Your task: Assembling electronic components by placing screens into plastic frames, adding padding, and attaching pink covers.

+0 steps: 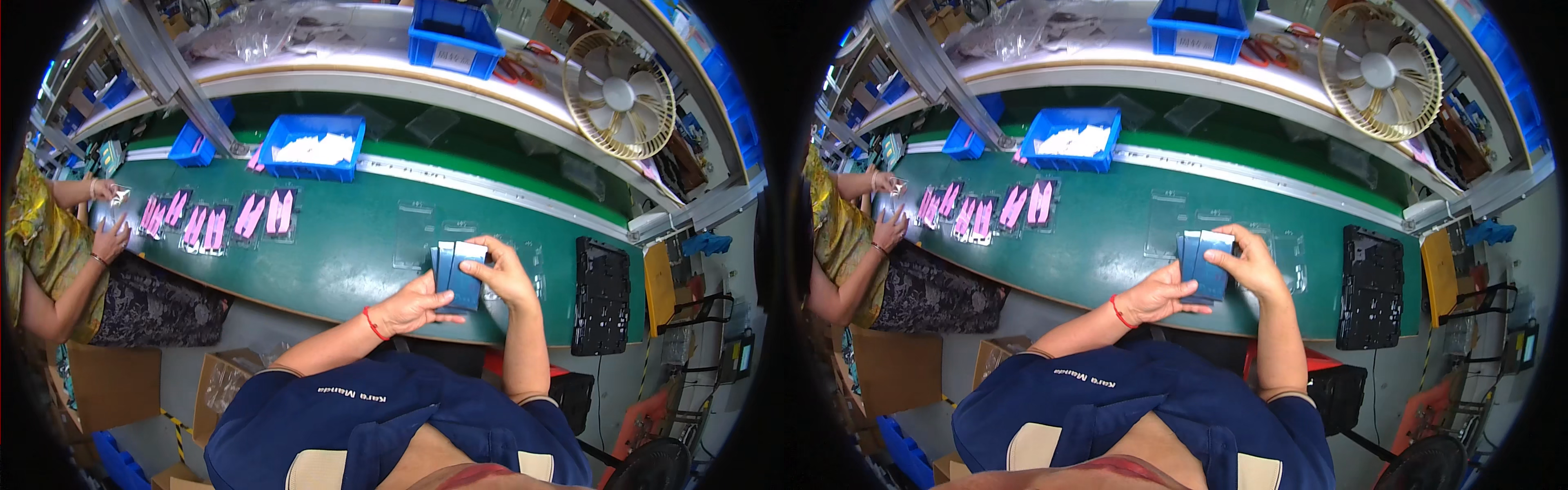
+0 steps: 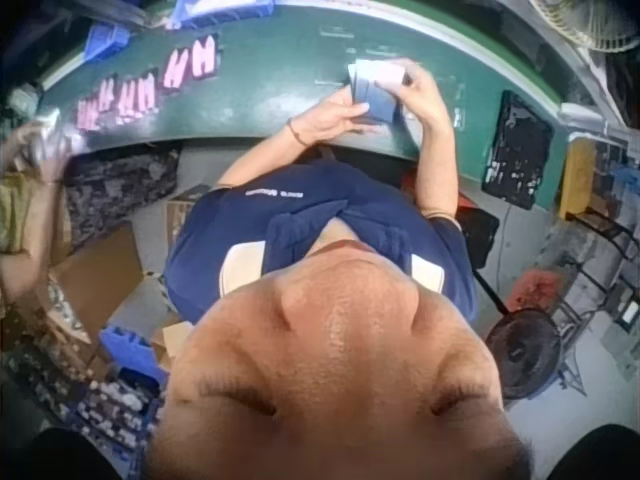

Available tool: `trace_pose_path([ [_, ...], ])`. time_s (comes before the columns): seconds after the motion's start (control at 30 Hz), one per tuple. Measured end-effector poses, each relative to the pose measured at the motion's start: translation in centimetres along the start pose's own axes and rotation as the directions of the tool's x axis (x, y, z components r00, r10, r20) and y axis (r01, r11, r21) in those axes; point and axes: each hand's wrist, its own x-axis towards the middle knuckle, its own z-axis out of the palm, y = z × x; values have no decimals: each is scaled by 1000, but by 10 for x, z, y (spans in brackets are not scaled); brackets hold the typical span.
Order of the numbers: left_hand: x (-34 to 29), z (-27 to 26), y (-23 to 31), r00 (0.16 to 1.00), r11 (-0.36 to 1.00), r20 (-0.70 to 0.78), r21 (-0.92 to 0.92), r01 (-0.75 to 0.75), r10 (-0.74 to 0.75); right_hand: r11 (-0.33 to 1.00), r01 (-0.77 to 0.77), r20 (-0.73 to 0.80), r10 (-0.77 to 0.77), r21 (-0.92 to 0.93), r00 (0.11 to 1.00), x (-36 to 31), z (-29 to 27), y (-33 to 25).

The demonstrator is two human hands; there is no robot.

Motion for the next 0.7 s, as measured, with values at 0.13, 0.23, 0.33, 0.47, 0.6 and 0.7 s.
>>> trace_pose_path([
  [0.13, -23, -5, 7, 991, 990, -87, -87, -111, 104, 992, -70, 83, 61, 108, 995, 13, 9, 2],
  [0.23, -39, -13, 15, 964, 965, -150, -108, -237, 220, 991, 21, 7, -22, 133, 1000, 37, 18, -6],
  [0.33, -57, -32, 21, 941, 951, -210, -102, -292, 267, 993, 5, -66, 3, 116, 998, 70, 13, -4],
  [0.47, -72, -26, 31, 879, 947, -354, 96, -305, 319, 946, 85, -89, -118, -312, 989, 107, 29, 22],
  [0.6, -73, -23, 34, 780, 923, -496, 254, -289, 381, 498, 138, -115, -443, -856, 889, 94, 63, 20],
  [0.7, -66, -21, 34, 750, 900, -510, 341, -273, 421, 568, 146, -227, -534, -810, 815, 81, 57, 15],
])
